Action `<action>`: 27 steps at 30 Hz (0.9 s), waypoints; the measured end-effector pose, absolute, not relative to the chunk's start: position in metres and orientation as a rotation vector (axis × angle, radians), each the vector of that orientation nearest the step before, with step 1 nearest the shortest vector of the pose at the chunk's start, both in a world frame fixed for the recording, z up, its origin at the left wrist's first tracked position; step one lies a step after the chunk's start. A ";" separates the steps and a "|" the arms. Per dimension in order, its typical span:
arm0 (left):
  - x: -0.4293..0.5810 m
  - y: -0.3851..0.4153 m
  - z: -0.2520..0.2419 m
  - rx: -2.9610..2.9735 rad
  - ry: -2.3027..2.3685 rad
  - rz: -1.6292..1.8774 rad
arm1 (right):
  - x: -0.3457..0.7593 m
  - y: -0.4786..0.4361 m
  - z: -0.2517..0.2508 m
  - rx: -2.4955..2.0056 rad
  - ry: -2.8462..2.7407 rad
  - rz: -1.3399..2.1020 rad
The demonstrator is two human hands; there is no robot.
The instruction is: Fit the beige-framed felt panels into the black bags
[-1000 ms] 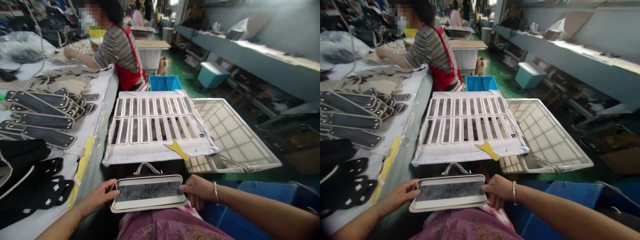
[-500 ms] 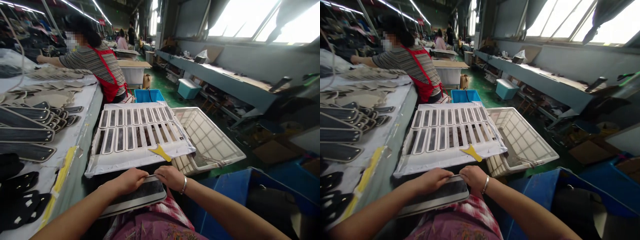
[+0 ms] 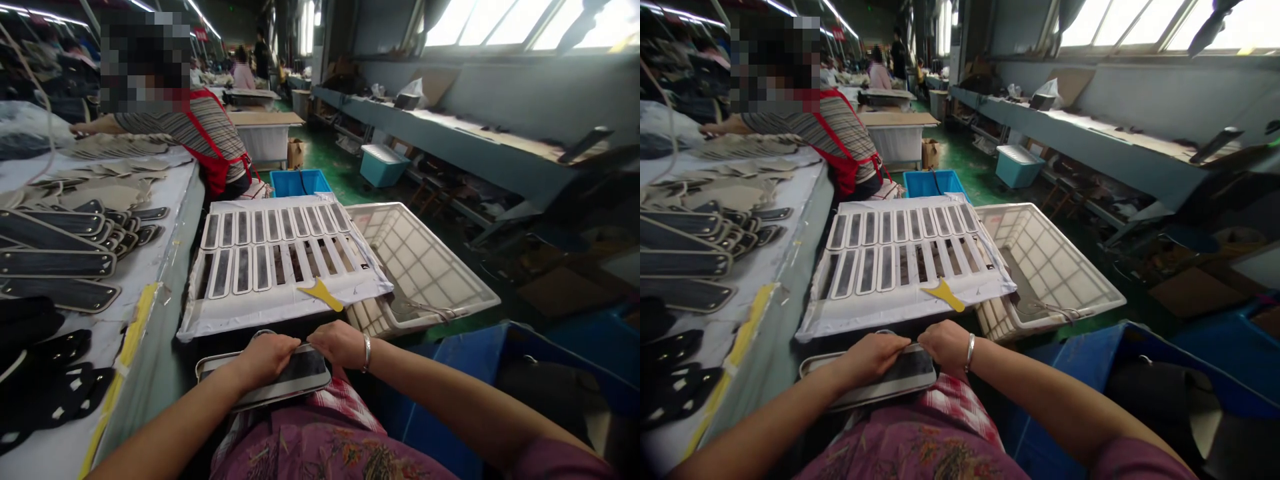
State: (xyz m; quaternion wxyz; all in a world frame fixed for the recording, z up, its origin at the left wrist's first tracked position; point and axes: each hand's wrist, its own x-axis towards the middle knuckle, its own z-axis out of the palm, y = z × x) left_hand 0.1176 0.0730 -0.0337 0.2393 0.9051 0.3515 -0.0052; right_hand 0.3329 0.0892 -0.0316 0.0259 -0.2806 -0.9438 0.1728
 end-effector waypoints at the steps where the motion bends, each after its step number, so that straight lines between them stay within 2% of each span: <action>1: 0.117 0.072 -0.037 2.511 0.953 -0.012 | 0.333 0.087 -0.031 -0.866 -2.920 0.525; 6: 0.115 0.069 -0.048 2.707 0.872 -0.006 | 0.333 0.091 -0.022 -0.906 -2.888 0.660; 11: 0.116 0.067 -0.049 2.778 0.883 0.001 | 0.323 0.126 -0.020 -1.076 -2.802 1.273; 17: 0.120 0.064 -0.046 2.764 0.844 -0.005 | 0.311 0.160 -0.048 -1.070 -2.676 1.880; 21: 0.111 0.075 -0.039 2.679 0.819 -0.034 | 0.308 0.161 -0.055 -1.000 -2.564 2.028; 27: 0.054 0.093 -0.017 2.318 0.792 -0.082 | 0.302 0.155 -0.051 -1.024 -2.441 2.025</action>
